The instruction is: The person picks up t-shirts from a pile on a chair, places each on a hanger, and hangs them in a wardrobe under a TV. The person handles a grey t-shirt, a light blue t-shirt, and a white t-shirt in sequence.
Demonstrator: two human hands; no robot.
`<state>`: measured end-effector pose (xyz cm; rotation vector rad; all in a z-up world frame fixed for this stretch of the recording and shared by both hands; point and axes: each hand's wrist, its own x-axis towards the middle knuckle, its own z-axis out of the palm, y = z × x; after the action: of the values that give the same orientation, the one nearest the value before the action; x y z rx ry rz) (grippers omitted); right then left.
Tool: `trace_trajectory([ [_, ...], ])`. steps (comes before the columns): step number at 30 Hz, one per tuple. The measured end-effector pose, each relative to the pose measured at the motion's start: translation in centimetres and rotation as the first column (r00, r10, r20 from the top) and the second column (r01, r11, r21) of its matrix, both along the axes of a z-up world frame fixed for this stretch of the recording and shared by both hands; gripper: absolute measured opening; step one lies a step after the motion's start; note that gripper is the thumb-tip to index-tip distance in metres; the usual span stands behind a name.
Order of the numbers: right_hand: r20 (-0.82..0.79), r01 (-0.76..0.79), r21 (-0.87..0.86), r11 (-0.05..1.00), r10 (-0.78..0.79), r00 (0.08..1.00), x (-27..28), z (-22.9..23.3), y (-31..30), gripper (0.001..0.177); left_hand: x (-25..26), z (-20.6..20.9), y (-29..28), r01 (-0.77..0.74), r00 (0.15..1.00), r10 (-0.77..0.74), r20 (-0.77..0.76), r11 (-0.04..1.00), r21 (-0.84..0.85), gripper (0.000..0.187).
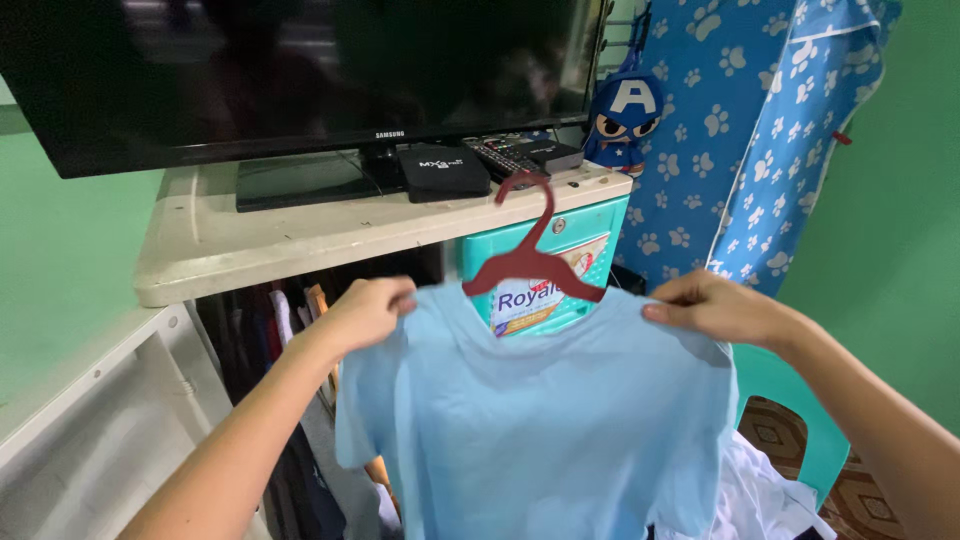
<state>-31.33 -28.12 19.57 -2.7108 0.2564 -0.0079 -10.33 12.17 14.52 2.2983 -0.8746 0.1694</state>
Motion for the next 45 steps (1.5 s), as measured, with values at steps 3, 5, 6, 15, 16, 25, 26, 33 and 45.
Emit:
trace_trajectory([
  [3, -0.017, -0.089, 0.061, 0.994, 0.090, 0.996, -0.2, -0.3, 1.6, 0.044, -0.8, 0.1, 0.1, 0.021, 0.991, -0.055, 0.121, 0.963, 0.267, 0.024],
  [5, -0.083, -0.136, 0.102, 0.985, 0.145, 0.986, -0.4, -0.2, 3.0, 0.048, -1.4, 0.7, -0.2, 0.022, 1.000, -0.012, -0.026, 0.906, 0.422, 0.028],
  [6, -0.109, -0.138, 0.134, 0.981, 0.153, 0.982, -0.6, 0.2, 3.4, 0.047, -1.6, 0.9, -0.1, 0.033, 0.995, 0.017, -0.098, 0.868, 0.496, 0.030],
  [15, -0.194, -0.258, 0.062, 0.964, 0.265, 0.945, 0.1, 0.3, 5.6, 0.042, 12.6, -7.3, 8.2, -0.385, 0.916, 0.402, 0.001, 0.875, 0.293, 0.055],
  [16, -0.188, -0.275, 0.061, 0.959, 0.282, 0.941, 0.3, 0.2, 5.9, 0.041, 14.9, -9.1, 9.9, -0.552, 0.822, 0.569, 0.023, 0.787, 0.274, 0.049],
  [25, -0.155, -0.225, 0.156, 0.962, 0.249, 0.956, 2.0, -0.3, 7.5, 0.039, 24.8, -17.5, 14.1, -0.707, 0.677, 0.734, -0.048, 0.668, 0.231, 0.044],
  [26, -0.143, -0.245, 0.184, 0.952, 0.272, 0.951, 2.3, -0.5, 7.6, 0.039, 25.5, -17.3, 13.7, -0.671, 0.703, 0.712, 0.005, 0.661, 0.336, 0.044],
  [33, -0.093, -0.336, 0.088, 0.938, 0.344, 0.934, 5.6, -1.5, 11.7, 0.033, 25.2, -16.1, 8.6, -0.225, 0.927, 0.318, -0.198, 0.896, 0.384, 0.049],
  [45, -0.087, -0.349, 0.065, 0.935, 0.353, 0.931, 8.3, -3.8, 13.5, 0.032, 27.2, -15.0, 11.6, -0.467, 0.881, 0.468, 0.070, 0.884, -0.029, 0.057],
])
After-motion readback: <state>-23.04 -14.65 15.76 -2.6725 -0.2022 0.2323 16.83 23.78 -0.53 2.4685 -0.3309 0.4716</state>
